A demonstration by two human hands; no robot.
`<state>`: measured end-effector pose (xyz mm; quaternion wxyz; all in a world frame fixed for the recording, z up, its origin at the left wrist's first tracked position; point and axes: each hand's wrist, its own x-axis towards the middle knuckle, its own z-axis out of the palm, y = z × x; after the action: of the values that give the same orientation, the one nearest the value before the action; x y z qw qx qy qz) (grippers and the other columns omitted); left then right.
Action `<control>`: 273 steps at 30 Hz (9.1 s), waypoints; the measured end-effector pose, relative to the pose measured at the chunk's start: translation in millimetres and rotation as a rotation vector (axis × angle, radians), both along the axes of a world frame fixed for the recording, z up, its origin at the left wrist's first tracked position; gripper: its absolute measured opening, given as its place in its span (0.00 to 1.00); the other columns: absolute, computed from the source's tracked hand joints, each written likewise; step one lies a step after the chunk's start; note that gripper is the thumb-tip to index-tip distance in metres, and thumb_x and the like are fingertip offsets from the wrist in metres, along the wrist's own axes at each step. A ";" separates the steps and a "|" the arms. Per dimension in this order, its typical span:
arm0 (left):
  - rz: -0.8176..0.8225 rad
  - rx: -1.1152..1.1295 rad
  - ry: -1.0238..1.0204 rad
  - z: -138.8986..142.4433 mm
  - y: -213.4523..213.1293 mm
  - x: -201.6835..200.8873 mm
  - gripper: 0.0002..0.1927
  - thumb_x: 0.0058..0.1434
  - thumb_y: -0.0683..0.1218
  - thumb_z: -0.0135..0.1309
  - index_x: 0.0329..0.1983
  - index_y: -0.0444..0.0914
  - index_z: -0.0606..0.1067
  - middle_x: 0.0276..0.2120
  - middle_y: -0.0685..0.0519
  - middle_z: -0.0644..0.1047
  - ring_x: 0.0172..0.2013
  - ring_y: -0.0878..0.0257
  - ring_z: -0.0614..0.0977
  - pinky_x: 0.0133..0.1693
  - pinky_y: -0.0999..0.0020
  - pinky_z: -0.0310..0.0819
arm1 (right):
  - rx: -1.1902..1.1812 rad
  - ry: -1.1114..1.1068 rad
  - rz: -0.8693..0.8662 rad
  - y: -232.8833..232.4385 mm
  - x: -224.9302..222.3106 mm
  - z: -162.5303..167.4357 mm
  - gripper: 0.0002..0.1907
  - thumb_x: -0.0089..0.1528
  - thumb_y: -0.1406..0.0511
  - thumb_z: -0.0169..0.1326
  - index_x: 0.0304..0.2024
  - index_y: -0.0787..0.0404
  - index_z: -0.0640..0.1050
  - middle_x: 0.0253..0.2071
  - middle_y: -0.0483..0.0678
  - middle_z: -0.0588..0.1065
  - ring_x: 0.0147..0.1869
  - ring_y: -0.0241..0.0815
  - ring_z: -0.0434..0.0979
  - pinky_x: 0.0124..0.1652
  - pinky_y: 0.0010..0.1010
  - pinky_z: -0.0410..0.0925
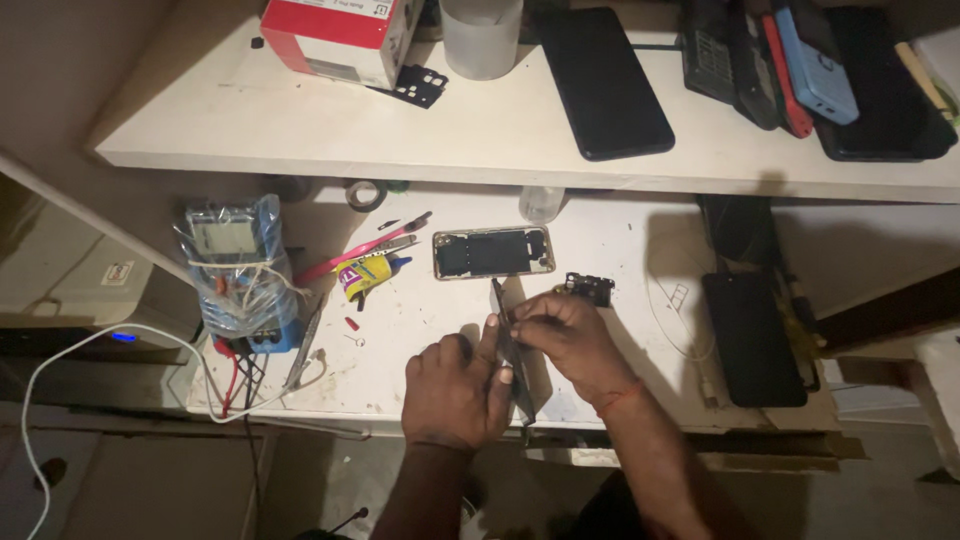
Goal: The person works on a disassembled smartphone at a repair bench, prying at the phone frame and separating its back cover, then uses a screwdriver on the phone's internal components and finally touches multimeter probes to the phone board to test it.
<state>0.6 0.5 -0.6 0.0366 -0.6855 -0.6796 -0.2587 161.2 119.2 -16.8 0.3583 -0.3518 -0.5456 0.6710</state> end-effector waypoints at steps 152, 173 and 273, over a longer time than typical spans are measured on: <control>-0.007 0.029 -0.001 5.6 0.2 0.3 0.30 0.59 0.57 0.51 0.64 0.43 0.75 0.34 0.46 0.71 0.35 0.48 0.74 0.38 0.51 0.64 | -0.192 -0.020 0.014 5.9 5.4 8.2 0.03 0.58 0.72 0.59 0.34 0.68 0.81 0.31 0.47 0.79 0.32 0.31 0.77 0.31 0.22 0.69; -0.002 -0.007 -0.001 5.8 -0.1 -0.1 0.30 0.60 0.57 0.50 0.64 0.43 0.75 0.33 0.46 0.71 0.35 0.50 0.74 0.38 0.51 0.64 | -0.187 -0.080 0.020 5.6 4.9 15.6 0.03 0.58 0.72 0.60 0.34 0.68 0.81 0.32 0.49 0.80 0.31 0.32 0.78 0.32 0.24 0.73; 0.027 -0.019 -0.036 0.5 0.6 1.9 0.23 0.44 0.60 0.57 0.33 0.38 0.78 0.37 0.44 0.73 0.40 0.46 0.73 0.43 0.47 0.63 | 0.735 -0.575 -0.024 -11.6 1.7 38.0 0.13 0.47 0.68 0.70 0.32 0.60 0.81 0.35 0.51 0.78 0.40 0.47 0.80 0.40 0.34 0.73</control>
<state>2.5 1.1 -0.1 0.0215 -0.6719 -0.6917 -0.2639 162.9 107.6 21.2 0.3011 -0.3795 -0.8203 0.3040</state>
